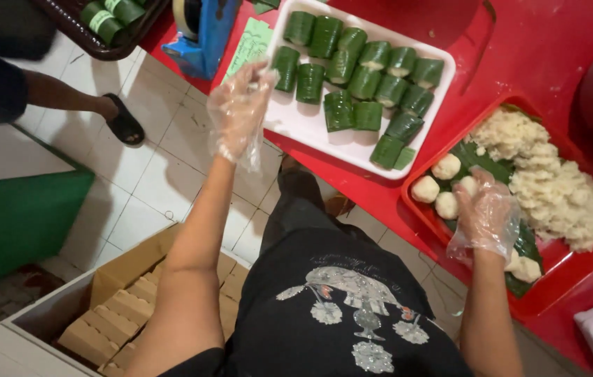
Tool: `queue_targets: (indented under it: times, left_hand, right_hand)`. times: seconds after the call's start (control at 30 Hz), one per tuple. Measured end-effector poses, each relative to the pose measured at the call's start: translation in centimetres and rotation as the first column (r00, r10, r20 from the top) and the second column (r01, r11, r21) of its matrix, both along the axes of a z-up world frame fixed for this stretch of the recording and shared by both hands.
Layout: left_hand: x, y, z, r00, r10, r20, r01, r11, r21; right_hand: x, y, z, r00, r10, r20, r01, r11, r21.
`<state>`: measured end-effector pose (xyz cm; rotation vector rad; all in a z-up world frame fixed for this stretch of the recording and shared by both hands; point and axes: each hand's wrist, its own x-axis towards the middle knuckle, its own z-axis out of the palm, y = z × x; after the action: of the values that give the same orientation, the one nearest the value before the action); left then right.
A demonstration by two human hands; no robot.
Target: Wrapping white dough balls in green leaves to prepare traditional snacks on a production table
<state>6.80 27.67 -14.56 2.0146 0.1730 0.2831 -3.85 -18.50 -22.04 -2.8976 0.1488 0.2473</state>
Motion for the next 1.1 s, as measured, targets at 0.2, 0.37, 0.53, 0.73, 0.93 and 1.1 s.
queue_targets:
  times: [0.2, 0.37, 0.53, 0.73, 0.93, 1.1]
  left_hand:
    - [10.6, 4.5, -3.0, 0.942, -0.062, 0.331, -0.161, 0.781, 0.604]
    - [18.5, 7.3, -8.4, 0.979, -0.053, 0.195, -0.135, 0.549, 0.825]
    - [22.5, 7.4, -8.5, 0.993, -0.076, 0.085, 0.012, 0.811, 0.585]
    - [24.9, 6.6, -6.0, 0.988, -0.152, -0.038, 0.156, 0.969, 0.193]
    - [23.0, 6.3, -2.2, 0.961, -0.247, -0.127, 0.215, 0.95, -0.228]
    - [21.0, 5.7, 0.3, 0.928, -0.341, -0.15, 0.207, 0.807, -0.553]
  right_hand:
    - [0.5, 0.7, 0.5, 0.989, -0.121, -0.086, 0.128, 0.989, 0.077]
    - [1.2, 1.6, 2.6, 0.975, -0.162, -0.153, 0.17, 0.985, 0.037]
    - [1.9, 2.6, 5.4, 0.899, -0.335, -0.283, 0.402, 0.888, 0.222]
    - [2.5, 2.7, 4.3, 0.78, -0.542, -0.312, 0.612, 0.557, 0.562]
    - [3.1, 4.3, 5.9, 0.784, -0.539, -0.307, 0.608, 0.572, 0.55]
    - [1.8, 2.8, 5.0, 0.798, -0.556, -0.234, 0.563, 0.545, 0.622]
